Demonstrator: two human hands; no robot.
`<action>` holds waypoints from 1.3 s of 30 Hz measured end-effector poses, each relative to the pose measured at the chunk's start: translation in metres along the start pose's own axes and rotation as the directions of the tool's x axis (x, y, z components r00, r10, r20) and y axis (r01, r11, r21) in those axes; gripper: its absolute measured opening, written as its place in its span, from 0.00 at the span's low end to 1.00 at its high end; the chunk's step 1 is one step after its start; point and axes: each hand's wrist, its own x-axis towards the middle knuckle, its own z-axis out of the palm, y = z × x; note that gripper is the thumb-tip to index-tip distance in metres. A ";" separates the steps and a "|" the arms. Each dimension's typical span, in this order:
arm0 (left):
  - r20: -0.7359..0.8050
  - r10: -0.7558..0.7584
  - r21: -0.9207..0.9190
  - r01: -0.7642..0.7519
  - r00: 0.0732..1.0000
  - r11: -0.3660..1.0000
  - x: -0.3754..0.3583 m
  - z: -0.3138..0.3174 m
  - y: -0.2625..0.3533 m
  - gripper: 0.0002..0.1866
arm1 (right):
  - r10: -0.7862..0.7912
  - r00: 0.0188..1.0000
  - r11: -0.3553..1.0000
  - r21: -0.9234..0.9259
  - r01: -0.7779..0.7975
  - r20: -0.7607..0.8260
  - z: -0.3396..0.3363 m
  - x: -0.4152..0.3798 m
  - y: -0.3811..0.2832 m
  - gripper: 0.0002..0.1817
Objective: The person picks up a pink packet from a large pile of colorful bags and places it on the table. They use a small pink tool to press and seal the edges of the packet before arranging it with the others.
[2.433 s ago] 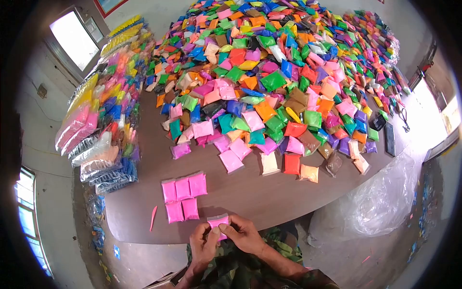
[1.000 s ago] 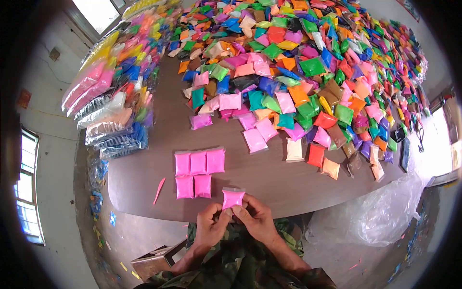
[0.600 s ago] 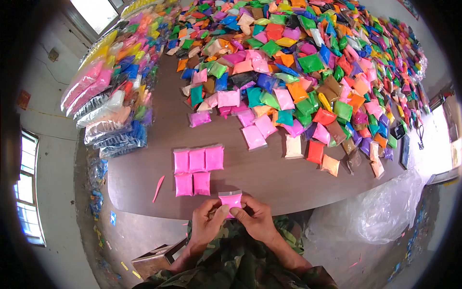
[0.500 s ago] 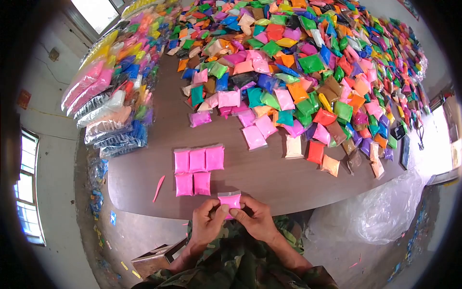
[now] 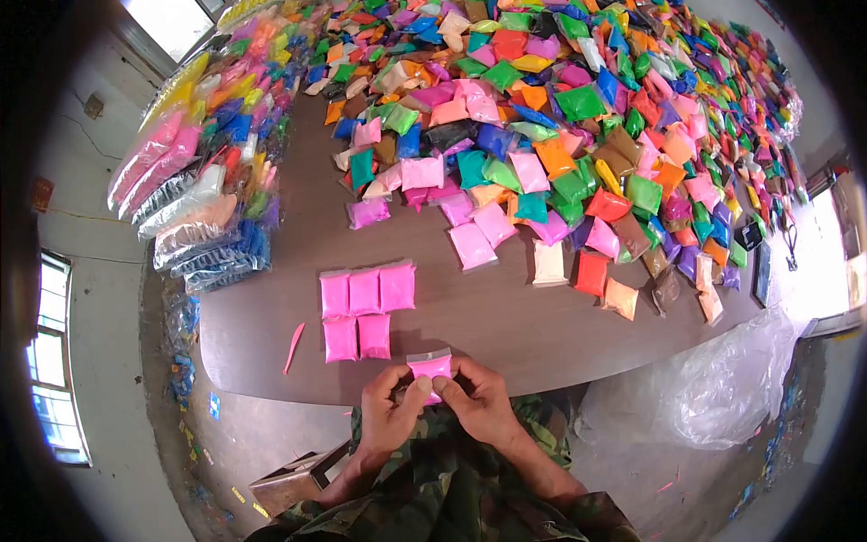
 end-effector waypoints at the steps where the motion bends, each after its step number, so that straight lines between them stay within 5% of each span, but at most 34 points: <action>1: -0.005 0.000 0.005 0.000 1.000 1.000 -0.001 0.000 -0.003 0.10 | -0.005 1.000 1.000 -0.014 0.005 -0.001 0.002 0.000 -0.003 0.08; 10: 0.006 0.165 0.144 -0.164 0.986 0.976 0.007 -0.001 0.005 0.11 | 0.032 0.999 0.998 0.051 -0.032 -0.010 0.006 0.003 -0.006 0.05; 16: 0.035 -0.023 -0.103 0.026 0.999 0.994 -0.005 0.001 0.003 0.09 | -0.013 0.997 0.999 0.038 0.016 -0.080 0.011 -0.001 -0.005 0.06; 19: 0.057 -0.096 -0.023 0.098 0.994 0.995 -0.008 -0.004 0.002 0.10 | -0.007 0.996 1.000 0.028 0.009 -0.084 0.010 -0.001 -0.001 0.06; 26: 0.038 0.046 0.096 -0.049 0.998 0.994 0.004 -0.002 0.003 0.09 | 0.007 0.996 0.996 0.085 0.000 -0.086 0.016 0.004 -0.014 0.08; 32: 0.070 -0.037 -0.088 0.043 0.997 0.995 -0.001 -0.001 0.005 0.09 | -0.022 0.994 0.997 0.072 0.030 -0.110 0.013 0.001 -0.003 0.08; 35: -0.019 -0.090 -0.216 0.084 0.996 0.973 -0.001 0.002 0.008 0.09 | -0.070 0.996 0.993 -0.095 0.065 -0.054 0.012 -0.001 0.000 0.07; 39: -0.028 -0.021 -0.056 0.019 0.999 0.998 0.000 -0.005 -0.003 0.10 | -0.021 0.999 0.984 -0.178 0.016 -0.025 0.013 0.001 -0.009 0.06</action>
